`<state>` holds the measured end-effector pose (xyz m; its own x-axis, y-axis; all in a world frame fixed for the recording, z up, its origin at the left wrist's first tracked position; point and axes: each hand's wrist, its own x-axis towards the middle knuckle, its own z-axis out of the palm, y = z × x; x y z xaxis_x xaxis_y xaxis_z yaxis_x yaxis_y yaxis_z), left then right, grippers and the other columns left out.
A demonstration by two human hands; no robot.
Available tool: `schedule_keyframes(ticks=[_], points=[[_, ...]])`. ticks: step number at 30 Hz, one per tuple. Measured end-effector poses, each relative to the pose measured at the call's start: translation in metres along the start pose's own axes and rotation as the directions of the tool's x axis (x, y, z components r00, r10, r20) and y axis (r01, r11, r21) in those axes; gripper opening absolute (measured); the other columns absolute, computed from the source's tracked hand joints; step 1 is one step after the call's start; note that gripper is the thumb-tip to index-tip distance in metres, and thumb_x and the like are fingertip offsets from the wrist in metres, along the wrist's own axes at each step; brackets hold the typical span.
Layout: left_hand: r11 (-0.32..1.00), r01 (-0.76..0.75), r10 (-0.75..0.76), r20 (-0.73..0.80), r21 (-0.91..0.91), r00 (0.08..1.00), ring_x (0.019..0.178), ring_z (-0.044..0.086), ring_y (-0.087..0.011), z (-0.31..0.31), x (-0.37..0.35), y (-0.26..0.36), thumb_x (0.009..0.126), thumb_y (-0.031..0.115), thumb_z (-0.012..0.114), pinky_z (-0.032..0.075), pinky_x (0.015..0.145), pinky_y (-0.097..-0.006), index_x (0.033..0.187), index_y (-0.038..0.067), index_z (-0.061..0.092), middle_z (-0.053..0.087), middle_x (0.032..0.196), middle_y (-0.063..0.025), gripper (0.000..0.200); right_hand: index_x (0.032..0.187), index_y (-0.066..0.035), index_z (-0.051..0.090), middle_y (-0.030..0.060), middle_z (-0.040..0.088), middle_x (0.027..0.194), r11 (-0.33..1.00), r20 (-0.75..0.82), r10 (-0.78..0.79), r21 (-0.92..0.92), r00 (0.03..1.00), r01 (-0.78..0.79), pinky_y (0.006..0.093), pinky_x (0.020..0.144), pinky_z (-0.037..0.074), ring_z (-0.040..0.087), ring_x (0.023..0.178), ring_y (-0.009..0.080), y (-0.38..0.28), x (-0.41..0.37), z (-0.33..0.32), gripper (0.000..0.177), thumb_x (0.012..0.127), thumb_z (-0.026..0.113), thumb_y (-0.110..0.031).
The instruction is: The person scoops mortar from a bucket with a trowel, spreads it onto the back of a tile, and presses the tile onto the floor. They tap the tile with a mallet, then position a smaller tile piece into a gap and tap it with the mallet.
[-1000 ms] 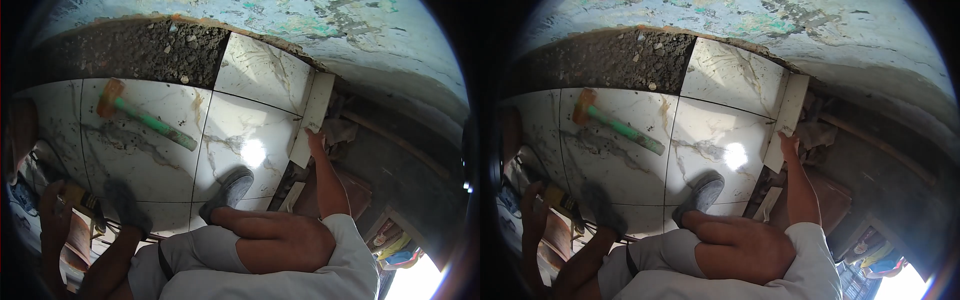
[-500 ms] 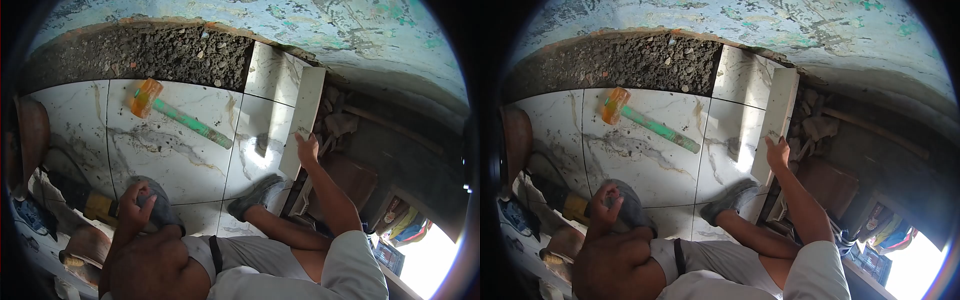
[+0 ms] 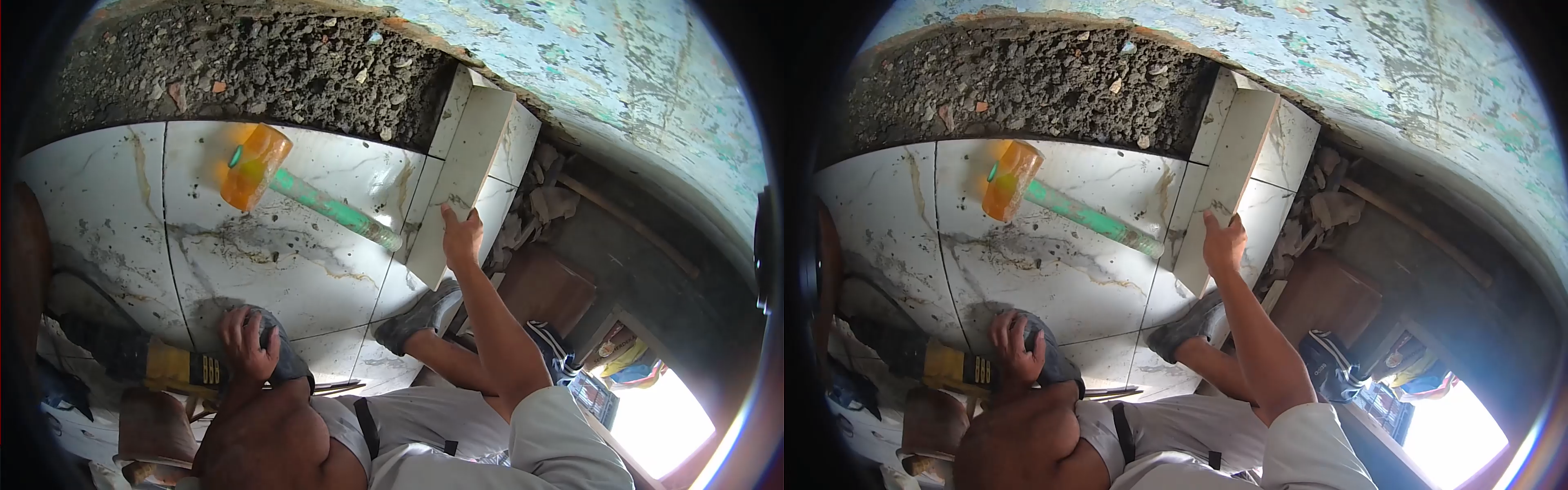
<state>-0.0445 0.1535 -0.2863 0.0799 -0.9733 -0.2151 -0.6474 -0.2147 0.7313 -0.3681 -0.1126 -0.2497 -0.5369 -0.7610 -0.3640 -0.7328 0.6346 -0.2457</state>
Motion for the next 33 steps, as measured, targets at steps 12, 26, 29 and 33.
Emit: schedule_keyframes(ticks=[12,26,29,33], points=[[1.0,0.014,-0.014,-0.005,0.015,1.0,0.113,0.047,-0.0407,0.007,-0.002,-0.005,0.082,0.023,0.068,0.037,0.096,-0.0585,0.114,0.0,0.054,0.05,0.122,-0.0215,0.041,0.118,0.005,0.053,0.0147,0.065,0.104,0.993,0.06,0.055,0.099,0.997,-0.061,0.0337,0.078,0.052,0.064,0.089,0.0218,-0.011,0.006,-0.005,0.043,0.085,0.071,-0.017],[0.999,0.03,-0.029,-0.044,0.02,0.999,0.112,0.048,-0.0378,0.008,-0.002,-0.005,0.083,0.028,0.068,0.038,0.099,-0.0583,0.105,0.002,0.059,0.054,0.118,-0.0186,0.036,0.119,0.004,0.054,0.0097,0.064,0.109,0.884,0.259,0.038,0.442,0.965,-0.153,0.032,0.083,0.051,0.063,0.094,0.0197,0.011,0.029,-0.017,0.041,0.086,0.072,-0.013],[0.999,0.023,-0.021,-0.045,0.035,0.999,0.112,0.049,-0.0377,0.008,-0.002,-0.004,0.083,0.028,0.068,0.038,0.099,-0.0583,0.105,0.002,0.059,0.054,0.118,-0.0188,0.036,0.119,0.001,0.054,0.0109,0.063,0.109,0.915,0.187,0.012,0.394,0.982,-0.086,0.0346,0.081,0.054,0.064,0.091,0.0216,0.014,0.026,-0.015,0.043,0.085,0.073,-0.015],[0.999,-0.011,0.011,-0.018,0.036,1.0,0.111,0.048,-0.0402,0.006,0.0,-0.004,0.081,0.023,0.069,0.037,0.097,-0.0595,0.113,0.001,0.054,0.051,0.12,-0.0209,0.042,0.117,0.003,0.055,0.0118,0.065,0.106,0.965,0.112,0.039,0.254,0.993,-0.067,0.0338,0.081,0.052,0.064,0.09,0.021,0.001,0.012,-0.011,0.041,0.085,0.073,-0.016]])
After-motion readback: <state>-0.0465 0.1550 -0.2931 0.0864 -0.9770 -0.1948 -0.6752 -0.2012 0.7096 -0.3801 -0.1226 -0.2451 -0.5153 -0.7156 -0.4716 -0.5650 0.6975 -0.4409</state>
